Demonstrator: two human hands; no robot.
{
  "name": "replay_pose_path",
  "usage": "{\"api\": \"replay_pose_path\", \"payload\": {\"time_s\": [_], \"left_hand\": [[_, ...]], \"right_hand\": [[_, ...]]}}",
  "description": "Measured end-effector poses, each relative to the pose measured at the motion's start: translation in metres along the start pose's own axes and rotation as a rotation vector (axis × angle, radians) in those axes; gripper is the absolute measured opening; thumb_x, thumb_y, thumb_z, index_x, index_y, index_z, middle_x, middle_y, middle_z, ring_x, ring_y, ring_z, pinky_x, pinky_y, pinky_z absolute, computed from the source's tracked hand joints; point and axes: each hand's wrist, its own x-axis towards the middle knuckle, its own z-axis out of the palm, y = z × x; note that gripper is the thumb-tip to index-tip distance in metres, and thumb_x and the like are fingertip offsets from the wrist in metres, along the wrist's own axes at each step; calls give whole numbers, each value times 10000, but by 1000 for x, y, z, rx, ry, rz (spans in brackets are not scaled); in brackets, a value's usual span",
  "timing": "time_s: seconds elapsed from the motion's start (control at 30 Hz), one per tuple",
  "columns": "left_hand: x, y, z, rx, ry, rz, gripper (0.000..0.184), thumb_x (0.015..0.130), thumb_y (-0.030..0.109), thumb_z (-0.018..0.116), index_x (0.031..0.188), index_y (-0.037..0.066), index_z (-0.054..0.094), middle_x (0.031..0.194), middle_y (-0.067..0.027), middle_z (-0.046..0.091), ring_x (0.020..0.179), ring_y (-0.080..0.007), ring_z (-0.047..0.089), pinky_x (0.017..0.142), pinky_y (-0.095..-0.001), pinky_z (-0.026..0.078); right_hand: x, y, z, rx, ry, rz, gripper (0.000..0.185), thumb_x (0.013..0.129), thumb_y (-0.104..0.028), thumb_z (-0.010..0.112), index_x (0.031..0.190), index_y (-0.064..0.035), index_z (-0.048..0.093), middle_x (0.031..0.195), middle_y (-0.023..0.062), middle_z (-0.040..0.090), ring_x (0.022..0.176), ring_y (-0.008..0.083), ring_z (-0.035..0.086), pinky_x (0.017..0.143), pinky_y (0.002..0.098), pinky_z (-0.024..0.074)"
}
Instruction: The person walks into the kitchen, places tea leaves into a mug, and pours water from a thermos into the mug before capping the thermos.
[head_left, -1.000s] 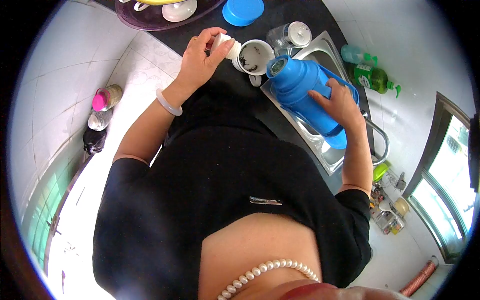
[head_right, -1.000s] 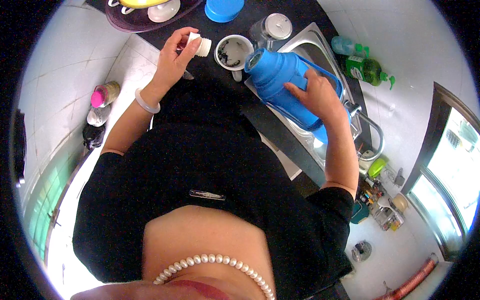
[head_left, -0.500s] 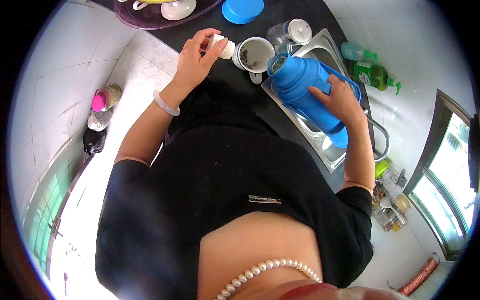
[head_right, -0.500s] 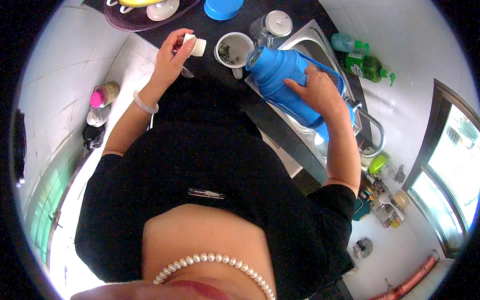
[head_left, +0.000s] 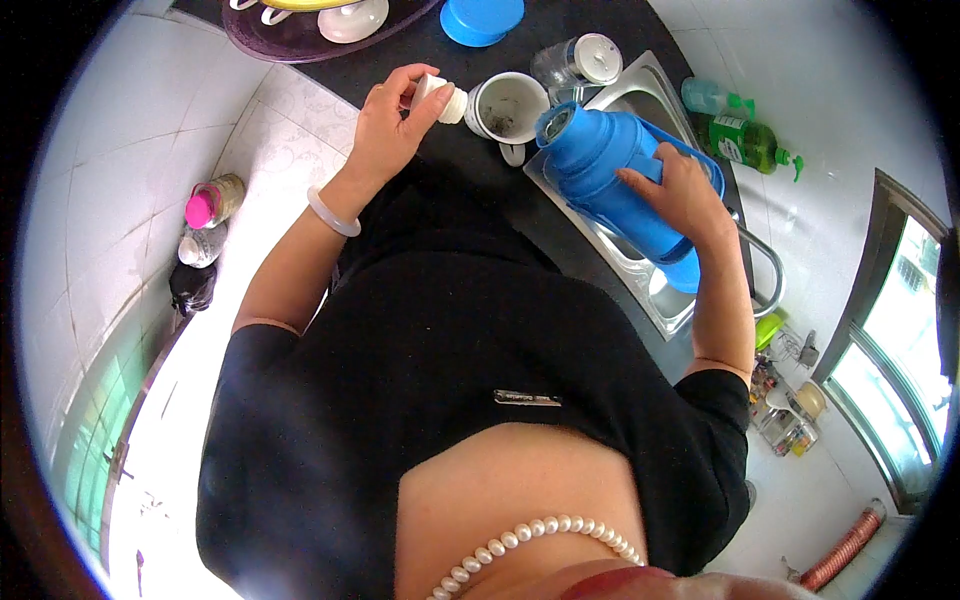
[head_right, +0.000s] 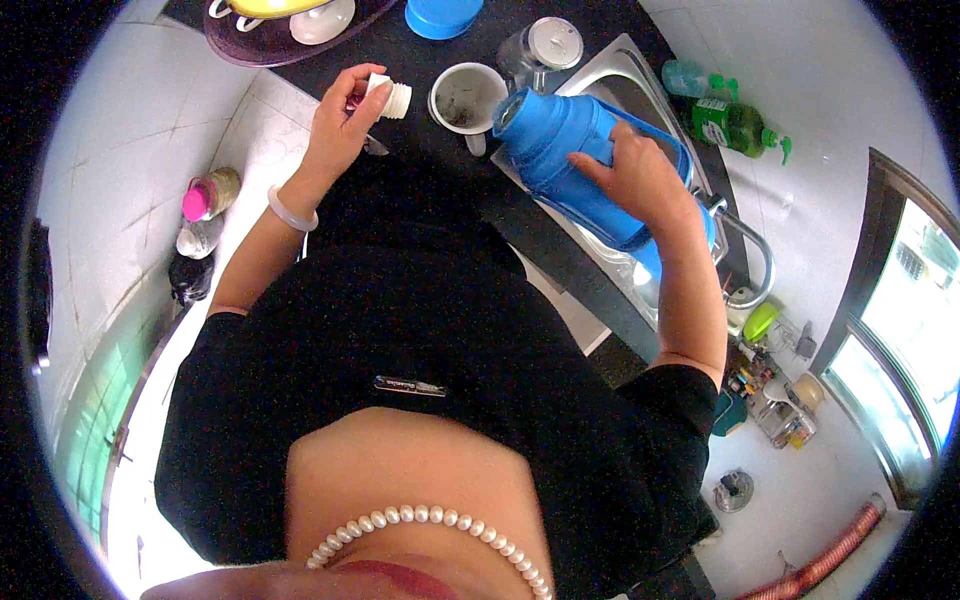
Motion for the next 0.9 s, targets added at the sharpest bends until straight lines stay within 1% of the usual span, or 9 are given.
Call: {"api": "replay_pose_path", "payload": {"time_s": [0.13, 0.23, 0.33, 0.43, 0.63, 0.73, 0.83, 0.9], "left_hand": [[0, 1, 1, -25, -1, 30, 301, 860, 265, 555, 1082, 64, 527, 822, -33, 570, 714, -90, 517, 643, -224, 414], [2, 5, -2, -98, 7, -28, 354, 812, 355, 593, 1021, 71, 564, 807, -103, 599, 736, -193, 570, 643, -297, 445], [1, 1, 0, -91, 19, -40, 363, 813, 369, 587, 1024, 75, 563, 805, -97, 596, 735, -188, 560, 652, -295, 440], [1, -6, -1, 2, -17, 0, 301, 861, 263, 556, 1087, 65, 524, 821, -28, 571, 704, -77, 507, 624, -210, 401], [2, -6, 1, -42, -23, -9, 296, 863, 257, 557, 1086, 65, 524, 811, -18, 563, 702, -67, 502, 616, -198, 395], [2, -3, 1, -4, -33, -12, 291, 865, 251, 556, 1086, 65, 523, 804, -14, 558, 705, -65, 501, 614, -198, 396], [3, -1, 3, -89, -7, -74, 363, 814, 376, 585, 1030, 85, 565, 810, -81, 595, 744, -182, 546, 674, -297, 432], [3, -1, 4, -91, -7, -65, 364, 814, 373, 586, 1031, 82, 564, 813, -84, 597, 746, -181, 549, 675, -297, 434]], "right_hand": [[1, -1, -1, -15, 5, 11, 555, 758, -461, 625, 959, 50, 550, 835, 238, 604, 805, 351, 602, 711, 401, 459], [1, 3, -1, -37, 3, -48, 580, 781, -478, 580, 954, 71, 513, 882, 276, 593, 869, 400, 578, 762, 439, 456], [-1, 0, -4, -4, 2, -36, 576, 784, -474, 579, 959, 71, 513, 879, 276, 593, 871, 395, 578, 774, 434, 452], [-2, -3, -7, -2, -36, -14, 571, 784, -473, 579, 953, 68, 516, 881, 275, 593, 872, 394, 578, 766, 433, 452], [-2, 1, -5, -1, -1, -42, 564, 779, -474, 588, 933, 65, 522, 835, 260, 603, 839, 389, 590, 739, 430, 460], [-2, 0, -5, 37, -12, -24, 564, 774, -475, 595, 927, 64, 523, 811, 256, 603, 829, 392, 591, 734, 433, 460], [-3, 1, -5, 56, -23, 1, 561, 771, -474, 598, 915, 63, 522, 817, 263, 598, 836, 398, 585, 736, 438, 457], [-4, 3, -2, 47, 14, -14, 560, 771, -475, 597, 907, 63, 520, 823, 267, 595, 840, 401, 580, 737, 439, 455]]}}
